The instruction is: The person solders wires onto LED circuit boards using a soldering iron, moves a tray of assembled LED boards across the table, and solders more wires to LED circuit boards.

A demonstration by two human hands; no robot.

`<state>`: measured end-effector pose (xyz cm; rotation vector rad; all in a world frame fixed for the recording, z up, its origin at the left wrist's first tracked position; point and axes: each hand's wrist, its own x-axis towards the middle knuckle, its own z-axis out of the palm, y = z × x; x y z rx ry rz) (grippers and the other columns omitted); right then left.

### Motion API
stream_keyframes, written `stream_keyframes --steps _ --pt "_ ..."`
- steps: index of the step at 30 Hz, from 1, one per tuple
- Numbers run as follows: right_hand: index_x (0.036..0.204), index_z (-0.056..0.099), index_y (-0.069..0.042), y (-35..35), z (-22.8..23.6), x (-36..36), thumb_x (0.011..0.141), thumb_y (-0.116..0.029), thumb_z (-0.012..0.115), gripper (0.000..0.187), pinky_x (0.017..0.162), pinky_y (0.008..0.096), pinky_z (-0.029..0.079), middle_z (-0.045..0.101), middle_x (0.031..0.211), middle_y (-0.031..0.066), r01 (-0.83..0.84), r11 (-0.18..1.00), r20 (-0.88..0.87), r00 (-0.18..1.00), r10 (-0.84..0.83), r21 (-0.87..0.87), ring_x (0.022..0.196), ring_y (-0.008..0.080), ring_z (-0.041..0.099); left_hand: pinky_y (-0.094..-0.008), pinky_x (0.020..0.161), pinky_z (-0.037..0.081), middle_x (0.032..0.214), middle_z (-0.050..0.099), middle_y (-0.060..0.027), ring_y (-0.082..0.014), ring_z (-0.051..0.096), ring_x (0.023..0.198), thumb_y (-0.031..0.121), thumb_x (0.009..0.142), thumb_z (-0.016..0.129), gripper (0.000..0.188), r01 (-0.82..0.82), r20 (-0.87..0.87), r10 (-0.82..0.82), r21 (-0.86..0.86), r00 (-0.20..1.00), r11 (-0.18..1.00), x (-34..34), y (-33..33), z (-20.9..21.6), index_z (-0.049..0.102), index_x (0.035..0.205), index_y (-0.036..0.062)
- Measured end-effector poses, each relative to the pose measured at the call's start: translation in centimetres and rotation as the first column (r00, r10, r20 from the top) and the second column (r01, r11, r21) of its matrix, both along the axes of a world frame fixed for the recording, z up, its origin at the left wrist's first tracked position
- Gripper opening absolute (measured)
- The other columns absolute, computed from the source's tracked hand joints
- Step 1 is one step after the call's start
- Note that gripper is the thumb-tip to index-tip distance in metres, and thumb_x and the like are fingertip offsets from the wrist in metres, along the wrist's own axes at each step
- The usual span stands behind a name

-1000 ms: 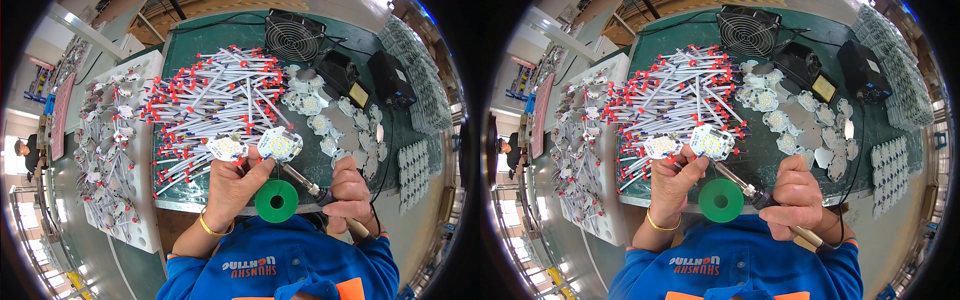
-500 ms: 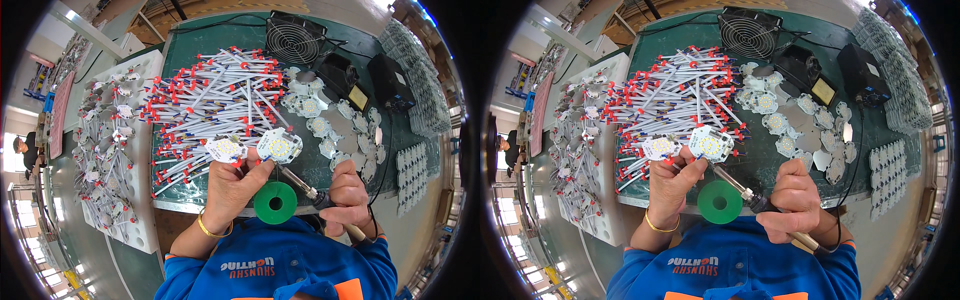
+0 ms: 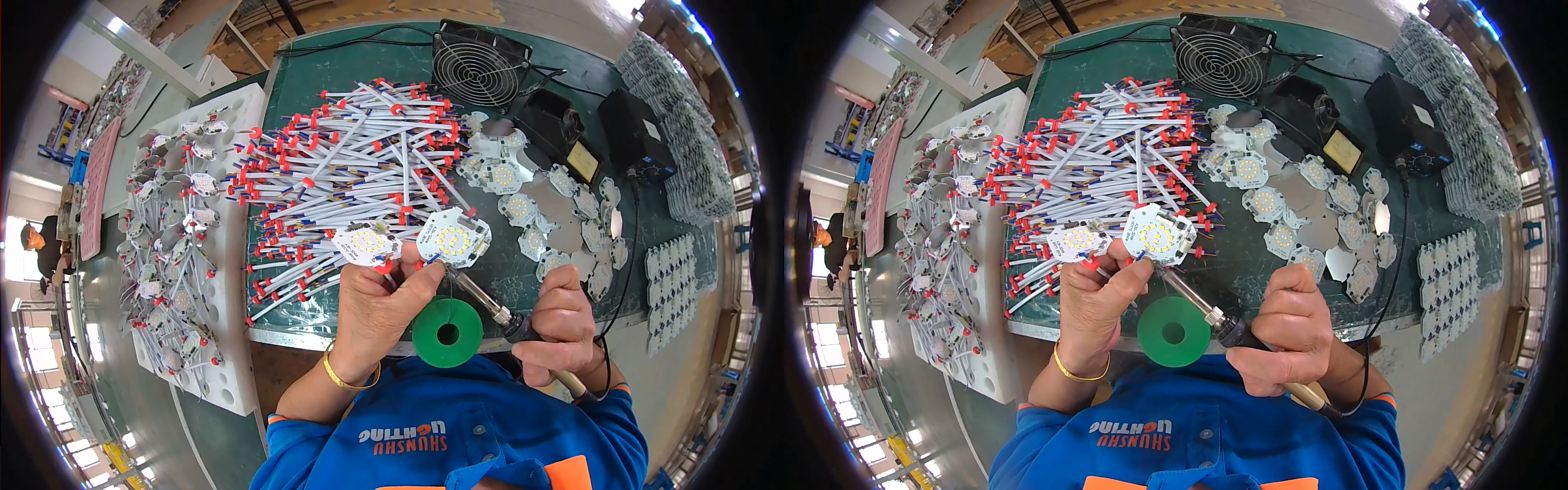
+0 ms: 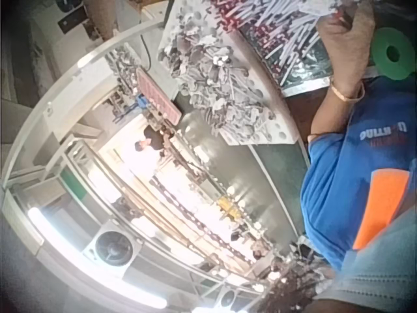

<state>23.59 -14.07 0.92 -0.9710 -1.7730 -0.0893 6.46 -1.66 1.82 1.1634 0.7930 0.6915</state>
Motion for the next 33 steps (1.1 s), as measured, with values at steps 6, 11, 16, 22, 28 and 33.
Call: stream_keyframes --steps 6,11,16,22,28,33 --pt "0.08 0.059 -0.007 0.0 -0.2 -0.6 0.064 -0.005 0.056 0.017 0.053 0.0304 0.035 0.043 0.055 0.0003 0.026 0.999 -0.15 0.988 -0.032 -0.044 0.045 0.0144 0.039 -0.0146 0.048 0.036 0.067 0.058 0.0029 -0.0002 0.048 0.057 0.002 0.076 0.065 0.004 -0.046 0.04 0.047 -0.041 0.998 0.998 0.4 -0.2 0.1 0.064 0.074 -0.0018" --pt "0.083 0.058 -0.006 0.2 -0.7 -0.7 0.064 -0.003 0.055 0.019 0.053 0.0308 0.036 0.042 0.055 0.0005 0.025 1.0 -0.062 0.998 -0.026 -0.018 0.045 0.0146 0.039 -0.0154 0.051 0.038 0.068 0.059 0.003 -0.0004 0.047 0.058 0.003 0.077 0.063 0.008 -0.008 0.06 0.012 -0.076 0.998 0.997 0.1 0.1 -0.7 0.064 0.071 -0.0011" --pt "0.086 0.057 -0.006 0.2 -0.2 -0.2 0.065 -0.003 0.053 0.022 0.053 0.0317 0.036 0.041 0.057 0.0006 -0.038 0.999 -0.087 0.995 0.04 0.025 0.047 0.0158 0.039 -0.0171 0.053 0.035 0.066 0.056 0.0031 -0.0017 0.045 0.058 0.002 0.075 0.062 0.006 0.037 0.11 -0.013 -0.219 0.994 0.975 0.1 0.8 -0.5 0.063 0.07 0.0004" --pt "0.09 0.056 -0.002 2.0 1.0 0.8 0.07 -0.006 0.06 0.021 0.05 0.0347 0.036 0.045 0.064 0.0066 0.139 0.989 -0.092 0.986 -0.142 -0.042 0.051 0.0208 0.042 -0.0159 0.055 0.037 0.066 0.057 0.0045 0.0002 0.046 0.059 0.004 0.077 0.063 0.007 0.137 0.108 -0.114 -0.236 0.988 0.962 0.5 1.2 -0.8 0.064 0.072 -0.0005" --pt "0.09 0.058 -0.004 4.4 0.9 0.9 0.065 -0.001 0.068 0.027 0.047 0.0319 0.038 0.051 0.068 0.0088 0.302 0.926 -0.109 0.937 -0.332 -0.226 0.054 0.0228 0.048 -0.0166 0.052 0.038 0.065 0.058 0.0033 0.0 0.047 0.058 0.005 0.078 0.064 0.008 0.234 -0.121 -0.222 0.097 0.968 0.967 1.5 0.6 0.0 0.064 0.082 -0.0014" --pt "0.083 0.056 -0.007 4.9 0.7 0.2 0.065 0.003 0.069 0.024 0.047 0.03 0.039 0.052 0.066 0.0063 0.253 0.917 -0.132 0.943 -0.305 -0.307 0.054 0.0209 0.049 -0.0177 0.055 0.042 0.069 0.06 0.0007 -0.0023 0.052 0.064 0.005 0.079 0.065 0.015 0.281 -0.145 -0.254 0.216 0.956 0.935 1.8 2.1 -1.5 0.063 0.093 -0.001"
